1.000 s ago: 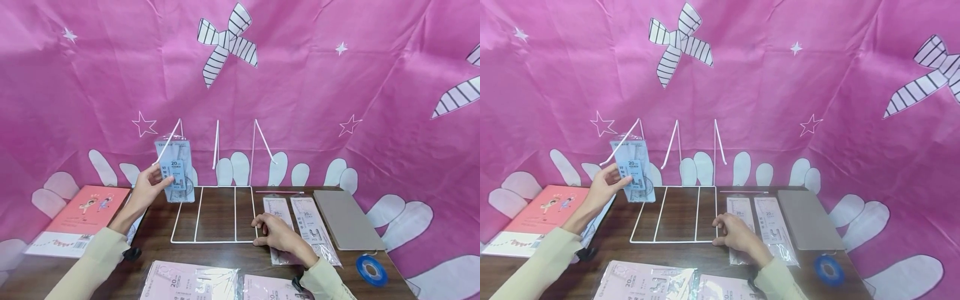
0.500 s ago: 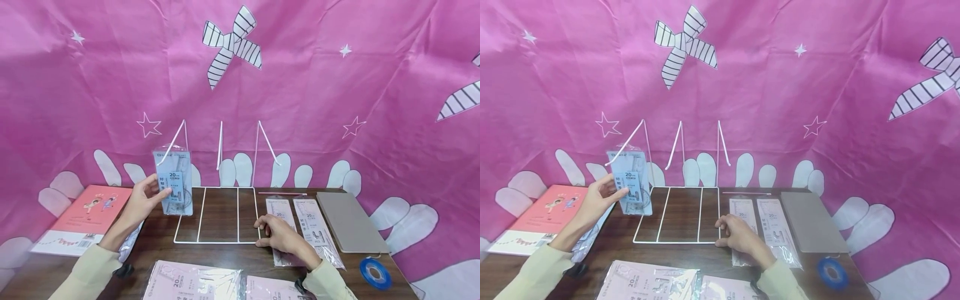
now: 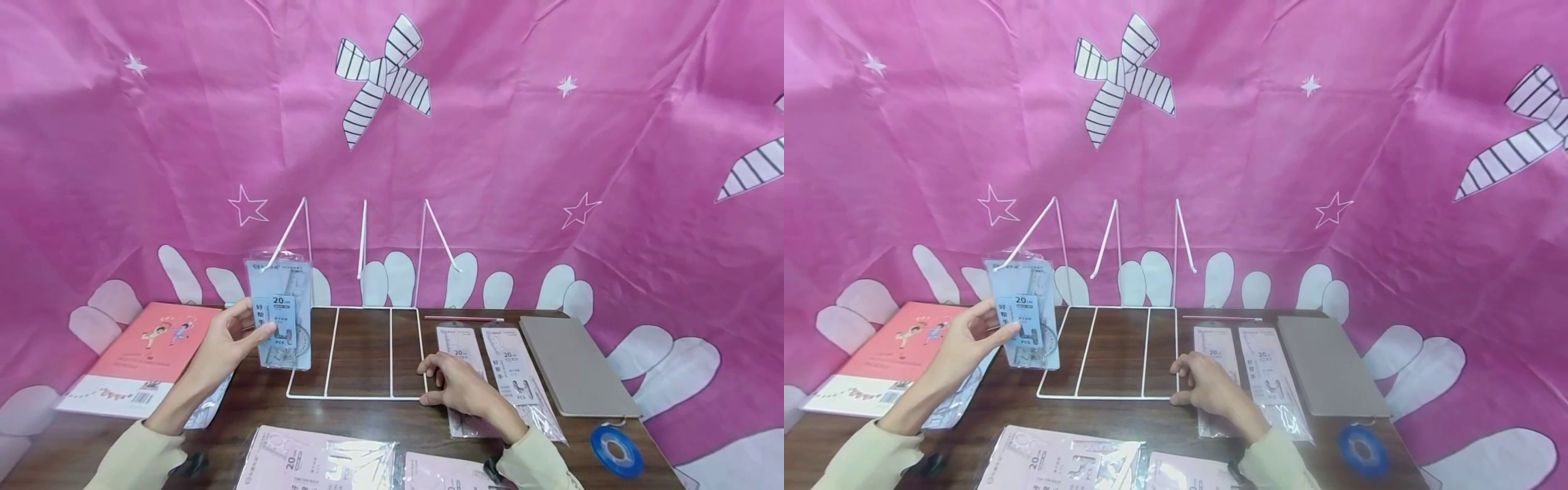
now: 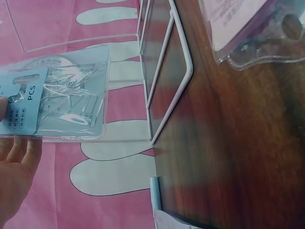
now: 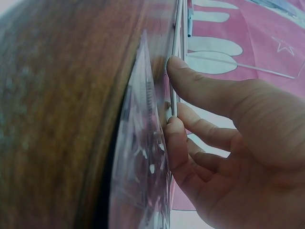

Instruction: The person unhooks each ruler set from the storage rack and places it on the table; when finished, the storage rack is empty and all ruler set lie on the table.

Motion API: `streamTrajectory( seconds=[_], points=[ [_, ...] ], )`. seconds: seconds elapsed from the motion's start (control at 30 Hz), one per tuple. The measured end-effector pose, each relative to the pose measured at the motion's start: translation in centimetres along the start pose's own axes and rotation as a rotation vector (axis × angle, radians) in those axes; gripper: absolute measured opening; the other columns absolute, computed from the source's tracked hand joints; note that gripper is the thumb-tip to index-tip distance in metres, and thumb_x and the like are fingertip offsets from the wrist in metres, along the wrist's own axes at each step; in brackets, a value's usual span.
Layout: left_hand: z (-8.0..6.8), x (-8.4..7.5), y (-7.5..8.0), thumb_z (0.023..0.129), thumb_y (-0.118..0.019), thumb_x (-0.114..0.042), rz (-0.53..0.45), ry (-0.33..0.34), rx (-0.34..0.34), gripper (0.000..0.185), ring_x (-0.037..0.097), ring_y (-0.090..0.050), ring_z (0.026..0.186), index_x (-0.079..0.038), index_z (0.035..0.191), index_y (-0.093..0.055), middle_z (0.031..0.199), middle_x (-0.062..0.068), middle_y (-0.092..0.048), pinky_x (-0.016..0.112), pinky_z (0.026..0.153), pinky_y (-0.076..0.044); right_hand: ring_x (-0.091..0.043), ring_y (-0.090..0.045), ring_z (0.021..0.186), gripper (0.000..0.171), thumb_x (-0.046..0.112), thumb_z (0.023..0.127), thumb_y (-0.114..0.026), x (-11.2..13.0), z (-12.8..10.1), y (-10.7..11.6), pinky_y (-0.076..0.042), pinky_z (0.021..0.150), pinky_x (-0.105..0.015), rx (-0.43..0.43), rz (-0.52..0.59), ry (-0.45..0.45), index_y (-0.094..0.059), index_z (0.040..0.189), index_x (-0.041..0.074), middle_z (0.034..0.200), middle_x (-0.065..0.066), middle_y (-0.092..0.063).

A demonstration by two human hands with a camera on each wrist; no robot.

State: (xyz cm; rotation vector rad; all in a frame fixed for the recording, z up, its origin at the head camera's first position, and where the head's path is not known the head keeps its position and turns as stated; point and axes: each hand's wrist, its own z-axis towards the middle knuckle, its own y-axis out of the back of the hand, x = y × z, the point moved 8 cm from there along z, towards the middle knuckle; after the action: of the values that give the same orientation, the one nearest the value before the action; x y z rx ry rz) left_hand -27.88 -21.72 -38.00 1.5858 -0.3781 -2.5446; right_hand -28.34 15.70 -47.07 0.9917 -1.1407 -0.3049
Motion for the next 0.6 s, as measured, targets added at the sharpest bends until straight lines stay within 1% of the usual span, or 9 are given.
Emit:
streamTrajectory(
  seconds=[0.2, 0.3, 0.6],
  points=[
    [-0.9, -0.4, 0.1, 0.099, -0.068, 0.001, 0.008, 0.017, 0.003, 0.045, 0.006, -0.072, 0.103, 0.006, 0.143, -0.055, 0.118, -0.011, -0.075, 0.021, 0.084, -0.059, -0.01, -0.055, 0.077, 0.04, 0.02, 0.078, -0.094, 0.1, 0.0, 0.0, -0.046, 0.071, -0.027, -0.007, 0.002, 0.002, -0.069, 0.108, 0.01, 0.092, 0.002, -0.058],
    [-1.3, -0.6, 0.1, 0.099, -0.067, 0.003, -0.016, 0.022, 0.006, 0.045, 0.006, -0.072, 0.102, 0.006, 0.143, -0.055, 0.118, -0.01, -0.075, 0.022, 0.083, -0.059, -0.01, -0.055, 0.077, 0.04, 0.019, 0.078, -0.094, 0.0, 0.0, -0.1, -0.047, 0.071, -0.027, -0.006, 0.005, 0.002, -0.069, 0.107, 0.01, 0.092, 0.002, -0.058],
    [-2.2, -1.6, 0.1, 0.098, -0.065, 0.009, -0.087, -0.003, 0.015, 0.045, 0.008, -0.073, 0.102, 0.005, 0.142, -0.057, 0.117, -0.005, -0.077, 0.023, 0.084, -0.059, -0.011, -0.055, 0.077, 0.04, 0.02, 0.077, -0.094, 0.0, -0.1, -0.1, -0.046, 0.071, -0.027, -0.008, 0.002, 0.001, -0.069, 0.107, 0.01, 0.092, 0.002, -0.058]
  ],
)
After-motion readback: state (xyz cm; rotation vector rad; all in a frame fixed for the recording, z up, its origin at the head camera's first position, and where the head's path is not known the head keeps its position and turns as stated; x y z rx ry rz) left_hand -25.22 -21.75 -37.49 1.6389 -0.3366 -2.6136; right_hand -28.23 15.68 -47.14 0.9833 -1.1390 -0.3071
